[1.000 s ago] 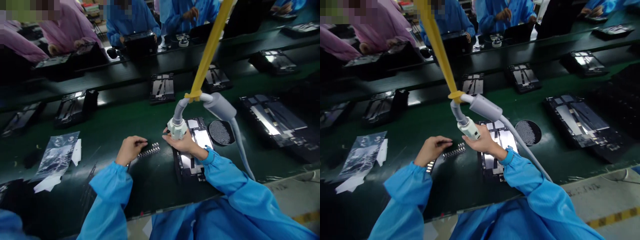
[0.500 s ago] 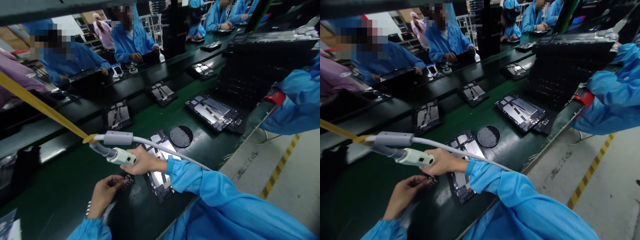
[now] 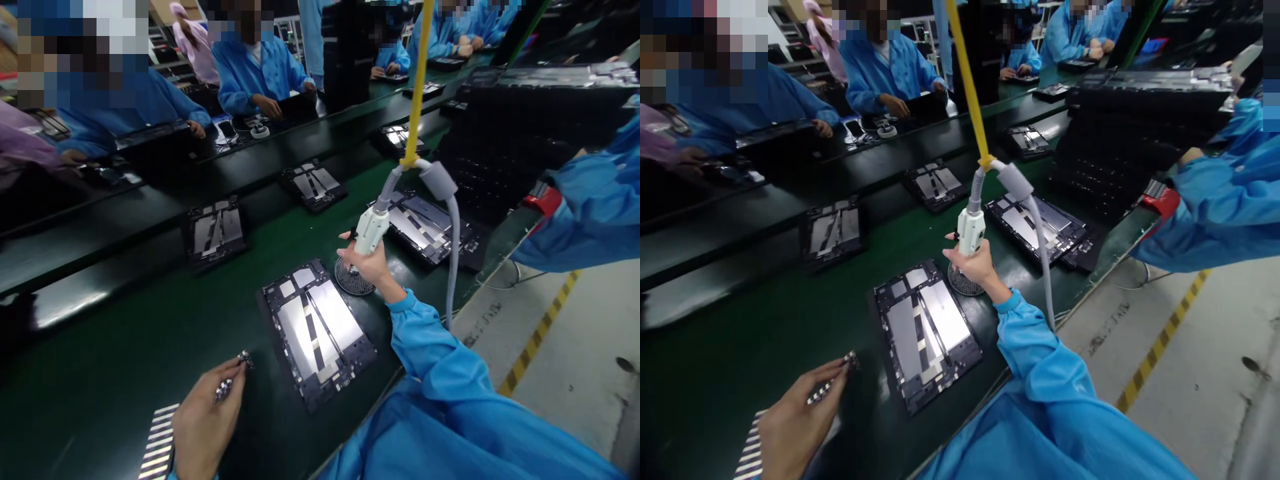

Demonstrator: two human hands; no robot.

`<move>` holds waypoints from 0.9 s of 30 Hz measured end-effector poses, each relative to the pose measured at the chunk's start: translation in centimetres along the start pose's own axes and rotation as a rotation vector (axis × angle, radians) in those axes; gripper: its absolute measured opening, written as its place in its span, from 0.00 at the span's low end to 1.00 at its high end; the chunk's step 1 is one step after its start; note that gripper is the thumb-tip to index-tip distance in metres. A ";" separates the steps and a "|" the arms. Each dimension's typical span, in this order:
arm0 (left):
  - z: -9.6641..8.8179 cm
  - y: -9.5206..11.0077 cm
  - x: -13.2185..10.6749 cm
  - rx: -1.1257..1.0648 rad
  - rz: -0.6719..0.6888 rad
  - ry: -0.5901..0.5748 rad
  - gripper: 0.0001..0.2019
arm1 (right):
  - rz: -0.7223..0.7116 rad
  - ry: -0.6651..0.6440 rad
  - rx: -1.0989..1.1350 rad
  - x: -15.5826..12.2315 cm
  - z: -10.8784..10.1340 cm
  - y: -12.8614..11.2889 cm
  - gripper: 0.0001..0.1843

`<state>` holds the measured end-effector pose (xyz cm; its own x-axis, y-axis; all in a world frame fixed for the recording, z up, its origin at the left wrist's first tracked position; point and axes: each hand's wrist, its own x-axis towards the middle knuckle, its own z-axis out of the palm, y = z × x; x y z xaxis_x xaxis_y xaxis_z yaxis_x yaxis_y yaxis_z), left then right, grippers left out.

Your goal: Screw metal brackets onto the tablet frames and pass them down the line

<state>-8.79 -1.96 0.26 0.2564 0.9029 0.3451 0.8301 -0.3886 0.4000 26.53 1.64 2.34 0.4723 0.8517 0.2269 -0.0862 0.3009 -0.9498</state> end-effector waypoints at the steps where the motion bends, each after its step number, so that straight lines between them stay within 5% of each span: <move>1: 0.0 0.5 -0.2 -0.013 -0.037 0.006 0.16 | 0.007 -0.004 -0.015 0.1 0.1 0.4 0.16; 9: 2.5 4.1 -1.3 -0.267 -0.102 -0.307 0.21 | 0.026 -0.007 -0.067 0.1 0.3 1.5 0.14; 12: 3.0 3.9 -1.9 -0.403 -0.263 -0.357 0.21 | 0.025 -0.019 -0.059 0.2 0.2 1.8 0.15; 15: 2.6 3.1 -2.1 -0.429 -0.416 -0.297 0.23 | 0.028 -0.029 -0.074 0.3 0.1 1.8 0.16; 19: 1.2 2.7 -1.9 -0.371 -0.367 -0.133 0.17 | -0.040 -0.012 -0.046 -0.3 0.6 0.0 0.14; 22: 0.7 3.5 -2.0 -0.468 -0.317 -0.072 0.11 | -0.100 -0.053 0.034 -1.3 2.8 -2.1 0.14; 27: 1.6 5.4 -2.6 -0.661 -0.405 -0.104 0.08 | 0.063 -0.426 0.057 -4.2 9.8 -3.4 0.14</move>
<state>-4.17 -6.07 0.18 0.0686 0.9976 -0.0038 0.4096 -0.0247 0.9119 16.24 1.24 6.73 0.0616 0.9665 0.2491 -0.1570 0.2559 -0.9539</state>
